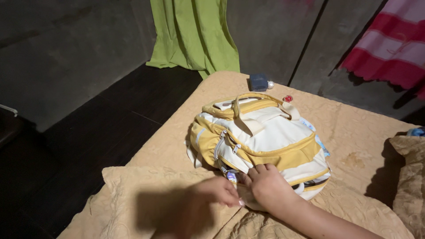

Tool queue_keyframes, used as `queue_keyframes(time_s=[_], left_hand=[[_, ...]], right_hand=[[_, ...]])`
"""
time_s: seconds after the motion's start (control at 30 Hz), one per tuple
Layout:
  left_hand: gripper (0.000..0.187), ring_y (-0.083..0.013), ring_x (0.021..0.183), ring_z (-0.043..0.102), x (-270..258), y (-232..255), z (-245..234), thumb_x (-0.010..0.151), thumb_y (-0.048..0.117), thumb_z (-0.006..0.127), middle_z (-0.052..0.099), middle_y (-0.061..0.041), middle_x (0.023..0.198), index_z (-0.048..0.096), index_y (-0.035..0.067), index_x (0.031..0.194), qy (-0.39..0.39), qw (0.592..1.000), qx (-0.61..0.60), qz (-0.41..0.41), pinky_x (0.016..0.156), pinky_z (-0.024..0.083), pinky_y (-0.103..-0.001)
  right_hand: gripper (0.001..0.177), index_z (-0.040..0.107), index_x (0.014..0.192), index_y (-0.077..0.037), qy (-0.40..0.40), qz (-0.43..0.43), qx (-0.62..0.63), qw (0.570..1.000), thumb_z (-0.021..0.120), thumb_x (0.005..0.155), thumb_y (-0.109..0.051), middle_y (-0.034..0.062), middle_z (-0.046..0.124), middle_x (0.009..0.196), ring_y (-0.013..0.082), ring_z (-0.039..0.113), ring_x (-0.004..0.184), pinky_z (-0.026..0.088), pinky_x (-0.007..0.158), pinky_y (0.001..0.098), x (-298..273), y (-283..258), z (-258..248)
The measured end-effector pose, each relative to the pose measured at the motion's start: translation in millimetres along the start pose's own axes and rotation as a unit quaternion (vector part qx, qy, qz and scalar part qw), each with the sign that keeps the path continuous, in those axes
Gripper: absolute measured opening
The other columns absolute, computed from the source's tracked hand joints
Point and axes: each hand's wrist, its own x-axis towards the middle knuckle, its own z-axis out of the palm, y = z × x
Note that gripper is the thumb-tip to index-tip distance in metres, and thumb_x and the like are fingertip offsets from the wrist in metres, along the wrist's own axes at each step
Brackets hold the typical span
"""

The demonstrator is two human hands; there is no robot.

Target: The person opens a yellow and white backpack and places a laptop, a red notebook, a hairbrush, a folded towel, a patterned pouch, a light blue cloth, a green pouch, a black pouch, and a pair of white sneakers into it. The person then zips the backpack closed.

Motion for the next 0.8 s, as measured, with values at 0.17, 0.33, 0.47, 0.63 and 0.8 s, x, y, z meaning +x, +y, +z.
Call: queue_keyframes(time_s=[0.17, 0.33, 0.47, 0.63, 0.8], left_hand=[[0.022, -0.0226, 0.083, 0.067, 1, 17, 30, 0.079, 0.033, 0.083, 0.075, -0.008, 0.088, 0.079, 0.014, 0.091, 0.162, 0.949, 0.270, -0.035, 0.078, 0.053, -0.037], [0.017, -0.0247, 0.080, 0.072, 12, 24, 19, 0.088, 0.026, 0.077, 0.076, -0.009, 0.087, 0.076, 0.010, 0.091, 0.301, 0.947, -0.059, 0.095, 0.077, 0.055, -0.040], [0.021, -0.0251, 0.088, 0.071, 1, 41, 28, 0.093, 0.029, 0.066, 0.075, -0.008, 0.096, 0.075, 0.013, 0.105, 0.389, 0.918, -0.058, 0.038, 0.085, 0.055, -0.040], [0.027, -0.0314, 0.124, 0.052, -16, 74, 50, 0.096, 0.019, 0.053, 0.060, -0.012, 0.131, 0.071, 0.004, 0.110, 0.225, 0.892, 0.390, -0.038, 0.102, 0.041, -0.048], [0.032, -0.0401, 0.145, 0.025, -14, 66, 40, 0.094, 0.021, 0.056, 0.037, -0.020, 0.152, 0.071, 0.001, 0.115, 0.199, 0.921, 0.332, -0.047, 0.116, 0.017, -0.056]], right_hand=[[0.044, 0.067, 0.122, -0.006, 0.038, -0.007, -0.004, 0.999, 0.061, 0.081, -0.022, 0.0071, 0.065, 0.094, 0.0270, 0.060, 0.090, 0.046, 0.076, 0.0402, -4, 2, 5], [0.045, 0.067, 0.119, -0.003, 0.057, 0.003, 0.013, 0.998, 0.062, 0.081, -0.024, 0.0073, 0.065, 0.093, 0.0272, 0.061, 0.088, 0.046, 0.074, 0.0406, -4, 5, 3], [0.049, 0.069, 0.115, -0.002, 0.086, 0.018, 0.065, 0.994, 0.065, 0.074, -0.029, 0.0081, 0.066, 0.095, 0.0275, 0.061, 0.085, 0.046, 0.073, 0.0411, -6, 7, 0], [0.033, 0.069, 0.107, -0.006, 0.066, 0.031, 0.078, 0.994, 0.065, 0.080, -0.026, 0.0067, 0.066, 0.092, 0.0270, 0.062, 0.089, 0.047, 0.077, 0.0409, -5, 10, -6], [0.045, 0.065, 0.119, -0.004, 0.105, -0.008, 0.085, 0.991, 0.065, 0.079, -0.026, 0.0082, 0.065, 0.089, 0.0269, 0.062, 0.086, 0.047, 0.074, 0.0398, -9, 11, -19]])
